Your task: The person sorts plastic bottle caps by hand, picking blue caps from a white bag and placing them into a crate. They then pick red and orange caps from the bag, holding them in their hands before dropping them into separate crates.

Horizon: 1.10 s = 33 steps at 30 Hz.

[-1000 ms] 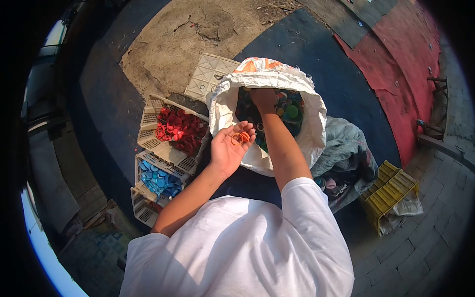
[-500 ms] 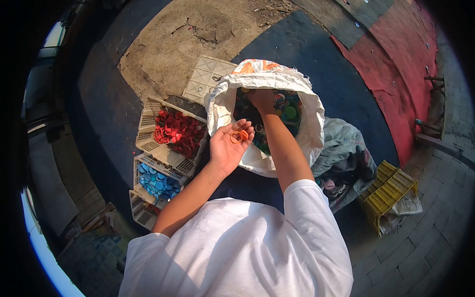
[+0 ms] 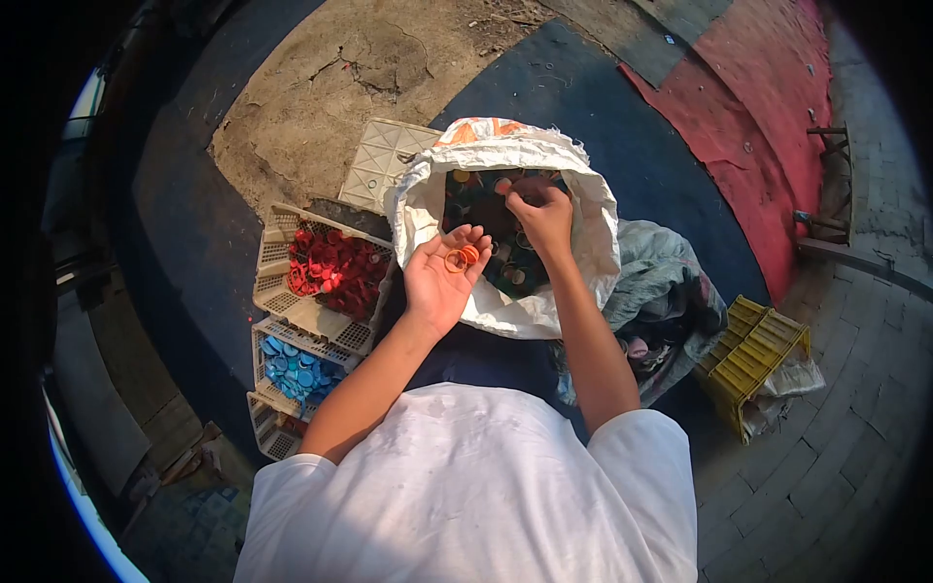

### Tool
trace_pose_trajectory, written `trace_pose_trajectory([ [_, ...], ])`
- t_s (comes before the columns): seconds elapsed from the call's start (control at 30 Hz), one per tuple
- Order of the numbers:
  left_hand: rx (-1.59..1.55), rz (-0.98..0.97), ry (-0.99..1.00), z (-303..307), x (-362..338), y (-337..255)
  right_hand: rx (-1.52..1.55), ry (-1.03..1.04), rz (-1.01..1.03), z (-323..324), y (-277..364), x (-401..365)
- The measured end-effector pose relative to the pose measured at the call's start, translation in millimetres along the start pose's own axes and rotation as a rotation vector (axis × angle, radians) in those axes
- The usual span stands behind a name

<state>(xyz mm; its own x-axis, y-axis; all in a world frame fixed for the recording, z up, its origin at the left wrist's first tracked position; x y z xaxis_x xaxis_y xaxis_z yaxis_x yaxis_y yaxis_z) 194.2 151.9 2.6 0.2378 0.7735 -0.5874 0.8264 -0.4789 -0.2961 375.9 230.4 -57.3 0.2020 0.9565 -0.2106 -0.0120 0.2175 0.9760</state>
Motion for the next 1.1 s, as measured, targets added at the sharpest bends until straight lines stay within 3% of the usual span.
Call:
trace_pose_trajectory([
  [0.13, 0.004, 0.0, 0.031, -2.4, 2.3, 1.3, 0.144, 0.025, 0.126, 1.4, 45.1, -55.5],
  [0.23, 0.032, 0.022, 0.033, -2.2, 4.4, 3.0, -0.059, 0.097, 0.228, -2.3, 71.3, -85.2],
  [0.37, 0.05, 0.079, 0.03, -7.3, -2.2, 3.5, -0.24, 0.354, 0.611, -8.1, 88.0, -101.3],
  [0.5, -0.008, 0.071, 0.001, -2.4, -5.5, 8.7, -0.305, 0.195, 0.687, 6.2, 78.9, -88.1],
  [0.6, -0.101, 0.064, 0.041, 1.8, -7.9, 9.5, -0.344, -0.04, 0.247, 20.6, 42.4, -40.7],
  [0.67, -0.134, 0.093, 0.05, -1.2, -12.1, 7.4, -0.57, 0.123, -0.009, 31.3, 9.2, 0.6],
  [0.77, -0.111, 0.106, 0.085, 2.3, -15.3, 8.2, -0.832, 0.134, -0.131, 26.5, -36.4, 52.9],
  [0.93, -0.15, 0.103, 0.084, 9.1, -26.8, 6.8, -0.963, 0.236, 0.028, 25.6, -101.6, 84.2],
  [1.0, -0.198, 0.097, 0.091, 7.3, -29.1, 4.5, -0.964, 0.241, 0.14, 21.7, -107.6, 88.2],
  [1.1, -0.222, 0.094, 0.086, 9.7, -29.9, 2.1, -1.052, 0.208, 0.145, 16.5, -109.8, 82.9],
])
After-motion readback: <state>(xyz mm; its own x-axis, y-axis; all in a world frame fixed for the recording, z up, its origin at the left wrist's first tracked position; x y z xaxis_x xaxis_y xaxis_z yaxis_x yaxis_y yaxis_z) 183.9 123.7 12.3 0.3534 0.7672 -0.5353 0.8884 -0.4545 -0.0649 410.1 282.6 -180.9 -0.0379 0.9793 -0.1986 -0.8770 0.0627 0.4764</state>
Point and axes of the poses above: each hand's wrist, its own x-axis towards the middle knuckle, its own z-axis out of the back of the hand, y = z × x, the point moved 1 cm from there along x, towards the middle knuckle, and after that the axes turned 8 degrees about x, right-handed, at the moved point
